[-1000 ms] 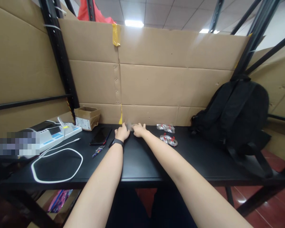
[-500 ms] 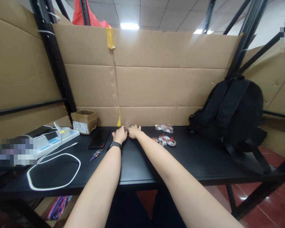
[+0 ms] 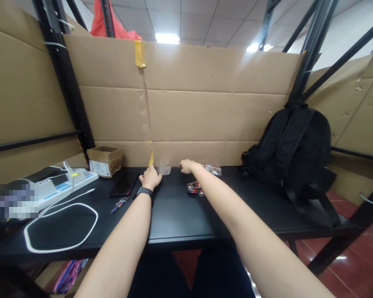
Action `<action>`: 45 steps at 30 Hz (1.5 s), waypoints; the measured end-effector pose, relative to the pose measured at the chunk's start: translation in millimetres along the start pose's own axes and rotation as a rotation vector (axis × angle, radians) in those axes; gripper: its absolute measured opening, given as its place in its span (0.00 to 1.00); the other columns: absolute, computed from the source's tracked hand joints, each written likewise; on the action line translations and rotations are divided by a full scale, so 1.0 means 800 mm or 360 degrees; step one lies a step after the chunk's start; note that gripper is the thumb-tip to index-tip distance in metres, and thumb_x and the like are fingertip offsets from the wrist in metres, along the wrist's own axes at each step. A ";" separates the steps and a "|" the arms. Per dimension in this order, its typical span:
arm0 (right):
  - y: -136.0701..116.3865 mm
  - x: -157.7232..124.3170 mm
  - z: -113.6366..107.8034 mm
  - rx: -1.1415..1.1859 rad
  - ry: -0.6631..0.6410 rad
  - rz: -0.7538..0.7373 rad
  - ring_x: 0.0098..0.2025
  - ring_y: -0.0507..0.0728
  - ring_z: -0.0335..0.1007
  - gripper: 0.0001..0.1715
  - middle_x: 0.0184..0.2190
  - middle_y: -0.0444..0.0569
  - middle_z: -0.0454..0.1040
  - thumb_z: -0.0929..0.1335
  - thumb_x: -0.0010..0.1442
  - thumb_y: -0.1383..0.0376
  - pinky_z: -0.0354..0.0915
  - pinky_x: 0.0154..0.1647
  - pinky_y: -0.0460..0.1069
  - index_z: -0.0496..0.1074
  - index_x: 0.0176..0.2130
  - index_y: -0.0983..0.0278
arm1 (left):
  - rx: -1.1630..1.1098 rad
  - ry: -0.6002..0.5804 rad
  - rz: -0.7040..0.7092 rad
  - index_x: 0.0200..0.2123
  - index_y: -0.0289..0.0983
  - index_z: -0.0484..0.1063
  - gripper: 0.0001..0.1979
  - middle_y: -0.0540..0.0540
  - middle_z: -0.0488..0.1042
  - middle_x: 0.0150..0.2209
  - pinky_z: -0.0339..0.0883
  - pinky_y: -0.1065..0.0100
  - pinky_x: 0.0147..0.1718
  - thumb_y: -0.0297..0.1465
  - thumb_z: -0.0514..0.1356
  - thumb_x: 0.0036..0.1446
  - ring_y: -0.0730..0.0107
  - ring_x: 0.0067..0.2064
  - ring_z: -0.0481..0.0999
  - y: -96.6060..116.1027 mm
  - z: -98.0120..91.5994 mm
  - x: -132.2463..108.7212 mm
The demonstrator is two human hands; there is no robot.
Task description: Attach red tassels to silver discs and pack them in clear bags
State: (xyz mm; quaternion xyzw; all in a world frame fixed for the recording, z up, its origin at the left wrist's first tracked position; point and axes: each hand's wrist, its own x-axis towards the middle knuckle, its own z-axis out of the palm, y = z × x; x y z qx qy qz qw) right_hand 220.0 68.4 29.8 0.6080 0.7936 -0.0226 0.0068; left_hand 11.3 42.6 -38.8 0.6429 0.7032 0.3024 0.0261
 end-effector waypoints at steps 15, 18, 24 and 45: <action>0.128 -0.041 0.023 0.0071 0.0132 0.0203 0.58 0.67 0.67 0.22 0.52 0.52 0.76 0.73 0.55 0.67 0.48 0.61 0.70 0.75 0.50 0.54 | -0.0311 0.0620 -0.0137 0.55 0.40 0.60 0.25 0.36 0.70 0.53 0.59 0.48 0.52 0.32 0.60 0.53 0.47 0.57 0.67 0.039 -0.032 -0.034; 0.116 -0.033 0.023 0.0207 0.0197 0.0111 0.58 0.68 0.67 0.23 0.52 0.54 0.76 0.73 0.54 0.66 0.48 0.62 0.69 0.74 0.51 0.56 | -0.0608 0.0634 -0.0073 0.51 0.41 0.62 0.20 0.41 0.72 0.49 0.62 0.53 0.51 0.31 0.59 0.55 0.54 0.54 0.70 0.053 -0.033 -0.040; 0.095 -0.024 0.019 0.0647 0.0347 0.0093 0.53 0.61 0.72 0.16 0.50 0.54 0.77 0.68 0.61 0.67 0.62 0.57 0.57 0.74 0.50 0.61 | -0.0858 0.0372 0.0351 0.43 0.40 0.69 0.13 0.45 0.75 0.43 0.66 0.62 0.48 0.26 0.59 0.52 0.65 0.46 0.75 0.066 -0.018 -0.044; 0.019 -0.097 0.038 0.2212 0.0768 -0.0176 0.23 0.51 0.70 0.14 0.26 0.43 0.75 0.74 0.51 0.63 0.67 0.23 0.44 0.69 0.37 0.62 | -0.1472 -0.0047 0.0352 0.48 0.37 0.66 0.21 0.43 0.79 0.38 0.73 0.63 0.40 0.36 0.66 0.53 0.65 0.37 0.81 0.099 0.011 -0.068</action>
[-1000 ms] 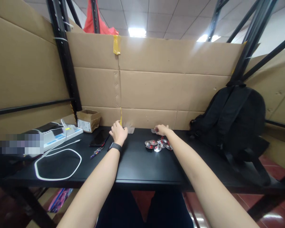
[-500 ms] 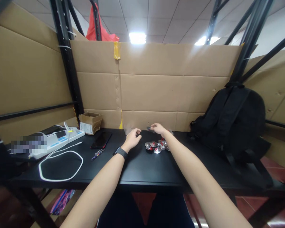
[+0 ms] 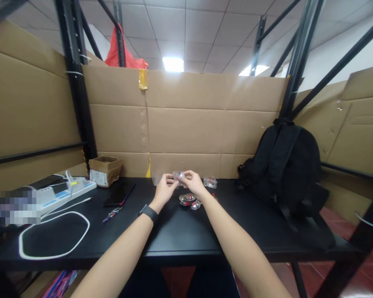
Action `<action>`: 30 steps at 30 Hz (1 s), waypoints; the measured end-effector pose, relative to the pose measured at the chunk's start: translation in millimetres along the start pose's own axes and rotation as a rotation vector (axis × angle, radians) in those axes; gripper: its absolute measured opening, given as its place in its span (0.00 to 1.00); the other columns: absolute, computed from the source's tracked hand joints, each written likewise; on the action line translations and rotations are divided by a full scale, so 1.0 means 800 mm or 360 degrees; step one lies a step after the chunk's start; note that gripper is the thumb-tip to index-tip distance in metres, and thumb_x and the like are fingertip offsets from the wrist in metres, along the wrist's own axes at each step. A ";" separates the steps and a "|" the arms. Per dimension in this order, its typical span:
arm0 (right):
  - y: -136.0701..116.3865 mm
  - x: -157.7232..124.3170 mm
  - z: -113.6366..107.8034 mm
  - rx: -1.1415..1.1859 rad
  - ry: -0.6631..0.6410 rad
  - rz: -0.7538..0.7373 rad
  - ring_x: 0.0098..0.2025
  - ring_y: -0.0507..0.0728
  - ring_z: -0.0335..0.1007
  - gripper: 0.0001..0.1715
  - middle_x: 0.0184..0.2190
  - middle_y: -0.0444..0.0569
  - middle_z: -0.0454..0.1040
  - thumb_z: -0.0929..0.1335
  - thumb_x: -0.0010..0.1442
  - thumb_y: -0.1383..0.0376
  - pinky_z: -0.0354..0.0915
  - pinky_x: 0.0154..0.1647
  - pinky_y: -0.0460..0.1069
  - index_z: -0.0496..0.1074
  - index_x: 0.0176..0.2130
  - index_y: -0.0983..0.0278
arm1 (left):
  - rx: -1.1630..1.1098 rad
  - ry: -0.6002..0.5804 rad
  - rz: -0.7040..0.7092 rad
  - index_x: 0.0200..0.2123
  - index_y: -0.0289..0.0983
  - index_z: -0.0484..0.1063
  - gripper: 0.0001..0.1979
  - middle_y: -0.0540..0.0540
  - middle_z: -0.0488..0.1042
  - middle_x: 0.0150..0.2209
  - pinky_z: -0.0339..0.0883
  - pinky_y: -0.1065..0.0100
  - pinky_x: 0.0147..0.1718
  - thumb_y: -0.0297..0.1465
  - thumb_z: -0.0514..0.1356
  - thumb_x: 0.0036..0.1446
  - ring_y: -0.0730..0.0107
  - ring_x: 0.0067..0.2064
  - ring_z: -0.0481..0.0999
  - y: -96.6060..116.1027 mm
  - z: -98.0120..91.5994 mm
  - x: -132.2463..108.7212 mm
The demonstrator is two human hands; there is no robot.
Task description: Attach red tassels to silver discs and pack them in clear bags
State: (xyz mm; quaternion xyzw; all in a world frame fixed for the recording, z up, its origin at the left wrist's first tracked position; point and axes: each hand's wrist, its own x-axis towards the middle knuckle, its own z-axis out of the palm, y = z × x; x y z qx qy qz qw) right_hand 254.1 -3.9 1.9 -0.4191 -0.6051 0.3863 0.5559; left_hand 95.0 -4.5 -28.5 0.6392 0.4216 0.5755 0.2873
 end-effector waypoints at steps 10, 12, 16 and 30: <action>0.006 -0.009 -0.019 0.0349 0.0142 0.0182 0.28 0.51 0.71 0.16 0.28 0.44 0.75 0.73 0.48 0.67 0.67 0.27 0.44 0.69 0.38 0.63 | 0.0222 0.0287 0.0083 0.47 0.39 0.64 0.19 0.45 0.79 0.39 0.72 0.66 0.42 0.32 0.64 0.52 0.67 0.38 0.80 -0.009 -0.020 0.005; 0.008 -0.008 -0.019 0.0405 0.0143 0.0199 0.27 0.51 0.71 0.17 0.28 0.44 0.76 0.73 0.47 0.66 0.66 0.26 0.43 0.69 0.39 0.63 | 0.0161 0.0230 0.0163 0.43 0.38 0.67 0.15 0.45 0.78 0.40 0.72 0.66 0.42 0.34 0.64 0.52 0.68 0.39 0.80 -0.007 -0.018 0.004; 0.005 -0.008 -0.021 0.0363 0.0130 0.0207 0.28 0.51 0.73 0.18 0.29 0.45 0.76 0.74 0.48 0.65 0.65 0.25 0.44 0.69 0.40 0.62 | -0.0055 -0.0039 0.0219 0.40 0.37 0.74 0.14 0.43 0.79 0.44 0.73 0.64 0.46 0.39 0.64 0.54 0.64 0.44 0.79 0.001 -0.014 0.003; 0.004 -0.017 -0.022 0.0320 -0.0006 0.0001 0.29 0.52 0.74 0.31 0.31 0.45 0.78 0.79 0.41 0.60 0.71 0.32 0.47 0.68 0.43 0.62 | -0.0228 -0.0219 0.0030 0.37 0.34 0.82 0.19 0.38 0.81 0.45 0.68 0.58 0.53 0.43 0.69 0.49 0.54 0.50 0.78 0.002 -0.017 0.004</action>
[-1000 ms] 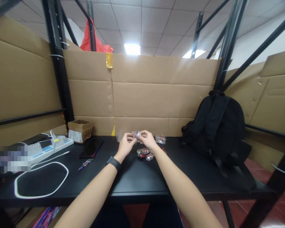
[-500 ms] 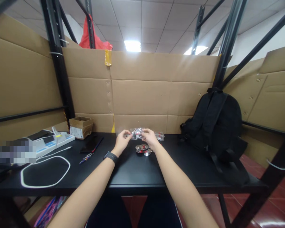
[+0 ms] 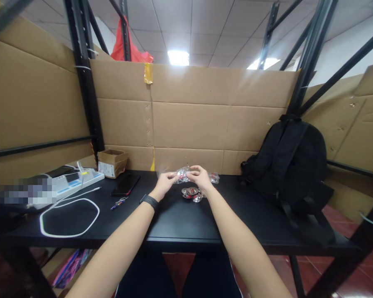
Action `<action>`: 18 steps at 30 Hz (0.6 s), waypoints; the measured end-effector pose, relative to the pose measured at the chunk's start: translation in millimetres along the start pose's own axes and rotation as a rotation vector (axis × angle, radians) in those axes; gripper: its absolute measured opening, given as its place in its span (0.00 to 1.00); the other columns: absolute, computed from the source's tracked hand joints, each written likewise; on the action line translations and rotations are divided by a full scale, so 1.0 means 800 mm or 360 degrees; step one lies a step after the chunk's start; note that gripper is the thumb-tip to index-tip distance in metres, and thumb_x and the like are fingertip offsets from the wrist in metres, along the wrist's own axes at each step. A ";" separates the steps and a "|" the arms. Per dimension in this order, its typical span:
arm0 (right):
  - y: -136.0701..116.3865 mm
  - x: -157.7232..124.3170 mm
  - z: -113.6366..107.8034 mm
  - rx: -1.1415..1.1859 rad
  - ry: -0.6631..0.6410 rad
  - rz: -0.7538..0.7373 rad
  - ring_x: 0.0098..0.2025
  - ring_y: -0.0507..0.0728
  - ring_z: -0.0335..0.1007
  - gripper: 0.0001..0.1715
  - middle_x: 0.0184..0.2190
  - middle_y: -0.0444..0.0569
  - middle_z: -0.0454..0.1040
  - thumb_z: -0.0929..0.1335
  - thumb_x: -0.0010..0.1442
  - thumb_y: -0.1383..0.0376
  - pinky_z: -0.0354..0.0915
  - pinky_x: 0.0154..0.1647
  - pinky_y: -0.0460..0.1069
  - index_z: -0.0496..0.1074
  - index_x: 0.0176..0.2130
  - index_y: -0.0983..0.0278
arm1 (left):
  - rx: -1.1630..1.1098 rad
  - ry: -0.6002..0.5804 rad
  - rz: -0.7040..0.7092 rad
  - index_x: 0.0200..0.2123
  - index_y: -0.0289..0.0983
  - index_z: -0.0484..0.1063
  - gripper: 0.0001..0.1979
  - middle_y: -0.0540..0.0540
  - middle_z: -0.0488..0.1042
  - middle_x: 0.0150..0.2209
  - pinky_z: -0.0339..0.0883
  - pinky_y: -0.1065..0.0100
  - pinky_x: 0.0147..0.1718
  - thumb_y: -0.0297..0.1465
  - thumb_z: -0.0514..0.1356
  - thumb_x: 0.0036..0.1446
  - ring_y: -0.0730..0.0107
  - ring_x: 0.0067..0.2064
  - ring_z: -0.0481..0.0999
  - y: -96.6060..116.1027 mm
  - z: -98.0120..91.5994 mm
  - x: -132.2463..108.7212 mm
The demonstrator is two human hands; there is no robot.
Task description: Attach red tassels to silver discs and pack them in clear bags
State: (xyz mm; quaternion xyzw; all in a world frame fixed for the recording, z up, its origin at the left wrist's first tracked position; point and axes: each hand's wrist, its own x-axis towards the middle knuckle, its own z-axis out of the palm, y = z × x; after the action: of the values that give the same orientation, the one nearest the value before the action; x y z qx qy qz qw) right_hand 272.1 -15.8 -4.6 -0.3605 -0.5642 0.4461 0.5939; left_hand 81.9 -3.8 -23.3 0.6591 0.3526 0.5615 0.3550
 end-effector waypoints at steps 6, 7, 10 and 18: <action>-0.010 0.013 -0.040 -0.0299 0.0306 -0.0103 0.28 0.52 0.73 0.27 0.32 0.45 0.77 0.76 0.45 0.57 0.70 0.27 0.47 0.68 0.43 0.62 | 0.0245 0.0250 -0.0050 0.33 0.35 0.82 0.16 0.39 0.82 0.38 0.70 0.60 0.47 0.42 0.68 0.48 0.55 0.43 0.80 -0.020 -0.012 0.009; -0.012 0.014 -0.056 -0.0387 0.0452 -0.0104 0.28 0.53 0.73 0.26 0.33 0.47 0.77 0.75 0.47 0.56 0.71 0.28 0.47 0.68 0.44 0.62 | 0.0319 0.0261 -0.0070 0.33 0.36 0.82 0.15 0.40 0.83 0.38 0.70 0.60 0.46 0.42 0.67 0.48 0.56 0.42 0.80 -0.024 -0.016 0.010; -0.017 0.012 -0.114 -0.0780 0.0977 0.0058 0.32 0.56 0.77 0.27 0.41 0.54 0.79 0.70 0.55 0.56 0.72 0.32 0.49 0.67 0.51 0.64 | 0.0566 0.0211 -0.0177 0.32 0.39 0.83 0.14 0.41 0.83 0.37 0.69 0.62 0.44 0.42 0.67 0.49 0.55 0.42 0.80 -0.033 -0.025 0.011; -0.029 -0.003 -0.171 -0.1350 0.1358 0.0473 0.61 0.73 0.62 0.31 0.58 0.71 0.66 0.61 0.63 0.53 0.61 0.56 0.61 0.63 0.59 0.69 | 0.1205 0.0024 -0.0225 0.29 0.43 0.82 0.09 0.42 0.83 0.36 0.68 0.61 0.43 0.40 0.65 0.51 0.53 0.43 0.80 -0.025 -0.022 0.000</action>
State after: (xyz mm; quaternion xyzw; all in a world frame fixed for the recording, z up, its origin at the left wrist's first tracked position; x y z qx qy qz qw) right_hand 410.5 -15.8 2.0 -0.7865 -0.3490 0.0774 0.5036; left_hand 63.4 7.0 -38.6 0.7134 0.5822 0.3705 0.1216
